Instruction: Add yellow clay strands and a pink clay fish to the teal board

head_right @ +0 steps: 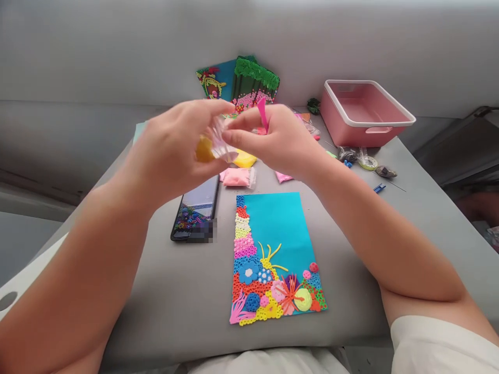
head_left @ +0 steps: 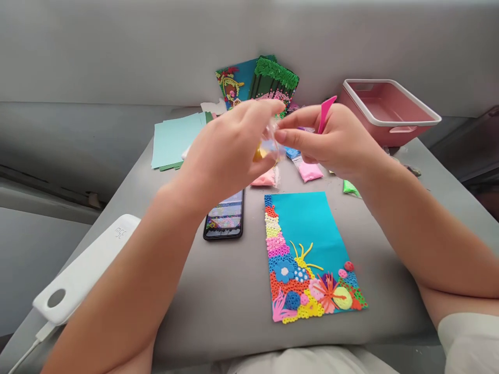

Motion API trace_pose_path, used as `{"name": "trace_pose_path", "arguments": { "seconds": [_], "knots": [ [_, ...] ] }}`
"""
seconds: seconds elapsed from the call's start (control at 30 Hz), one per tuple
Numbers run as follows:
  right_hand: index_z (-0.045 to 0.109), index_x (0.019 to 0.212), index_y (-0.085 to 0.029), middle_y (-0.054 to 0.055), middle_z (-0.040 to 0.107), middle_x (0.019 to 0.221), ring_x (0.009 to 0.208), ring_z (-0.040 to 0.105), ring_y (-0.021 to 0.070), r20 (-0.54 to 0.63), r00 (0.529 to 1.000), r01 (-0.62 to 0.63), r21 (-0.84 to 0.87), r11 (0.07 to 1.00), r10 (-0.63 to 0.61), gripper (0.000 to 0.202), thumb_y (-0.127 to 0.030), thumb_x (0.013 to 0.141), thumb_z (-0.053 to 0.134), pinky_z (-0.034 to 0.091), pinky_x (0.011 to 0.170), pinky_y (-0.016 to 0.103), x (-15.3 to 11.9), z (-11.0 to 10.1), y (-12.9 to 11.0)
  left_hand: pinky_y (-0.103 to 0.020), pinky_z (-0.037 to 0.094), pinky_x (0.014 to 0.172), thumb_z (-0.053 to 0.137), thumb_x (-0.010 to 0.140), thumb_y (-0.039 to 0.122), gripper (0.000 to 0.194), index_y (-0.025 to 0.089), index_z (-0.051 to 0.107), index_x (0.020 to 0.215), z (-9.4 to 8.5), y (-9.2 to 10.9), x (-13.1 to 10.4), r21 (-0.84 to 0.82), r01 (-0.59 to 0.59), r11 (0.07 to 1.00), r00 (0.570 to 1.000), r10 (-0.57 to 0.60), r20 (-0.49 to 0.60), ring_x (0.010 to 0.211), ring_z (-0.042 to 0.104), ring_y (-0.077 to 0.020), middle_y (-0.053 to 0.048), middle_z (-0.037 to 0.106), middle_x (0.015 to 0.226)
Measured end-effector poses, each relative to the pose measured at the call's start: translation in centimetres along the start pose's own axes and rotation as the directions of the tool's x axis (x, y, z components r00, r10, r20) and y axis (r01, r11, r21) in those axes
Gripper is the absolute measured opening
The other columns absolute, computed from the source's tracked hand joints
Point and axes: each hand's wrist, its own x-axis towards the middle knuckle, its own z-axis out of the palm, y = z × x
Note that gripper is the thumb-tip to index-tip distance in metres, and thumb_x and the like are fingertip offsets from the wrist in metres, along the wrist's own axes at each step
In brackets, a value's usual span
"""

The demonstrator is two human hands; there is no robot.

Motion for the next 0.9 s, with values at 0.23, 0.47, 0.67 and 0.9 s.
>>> {"name": "trace_pose_path", "arguments": {
  "seconds": [0.23,0.47,0.67,0.9],
  "knots": [
    [0.079,0.086,-0.019,-0.007,0.037,0.050,0.045,0.029,0.0054,0.084,0.994,-0.075,0.092,0.993,0.067,0.018,-0.036,0.083,0.077,0.022,0.042,0.025,0.1,-0.4,2.3,-0.057,0.037,0.114,0.073,0.083,0.037,0.057,0.030,0.053,0.136,1.3,-0.7,0.0,0.011,-0.049,0.999,0.999,0.049,0.021,0.142,0.042,-0.0403,-0.008,0.058,0.138],
    [0.073,0.071,-0.018,-0.003,0.046,0.054,0.051,0.034,0.0077,-0.078,0.997,-0.008,0.015,1.000,0.009,0.026,-0.042,0.076,0.083,0.027,0.046,0.027,0.2,-0.9,1.9,-0.037,0.052,0.081,0.038,0.099,0.064,0.052,0.022,0.062,0.080,0.6,-0.7,0.1,-0.234,0.118,0.965,0.987,-0.139,-0.077,0.096,0.064,-0.0254,-0.008,0.063,0.085],
    [0.061,0.058,-0.019,-0.001,0.049,0.058,0.062,0.041,0.0106,-0.031,0.991,0.121,-0.150,0.981,-0.127,0.048,-0.060,0.075,0.079,0.032,0.052,0.027,-0.2,0.3,1.2,-0.027,0.040,0.057,0.058,0.091,0.063,0.047,0.021,0.055,0.070,0.9,-0.3,-0.2,-0.310,0.120,0.943,0.993,-0.110,0.051,0.066,0.056,-0.0150,-0.001,0.056,0.067],
    [0.063,0.061,-0.020,-0.002,0.050,0.058,0.062,0.041,0.0112,-0.027,0.992,0.114,-0.200,0.973,-0.122,0.045,-0.059,0.076,0.079,0.033,0.054,0.027,-0.2,0.3,1.2,-0.027,0.049,0.061,0.063,0.090,0.058,0.038,0.022,0.063,0.078,1.0,0.0,-0.3,-0.399,0.127,0.908,0.991,-0.132,0.016,0.068,0.065,-0.0159,-0.001,0.068,0.072]
  ]
}}
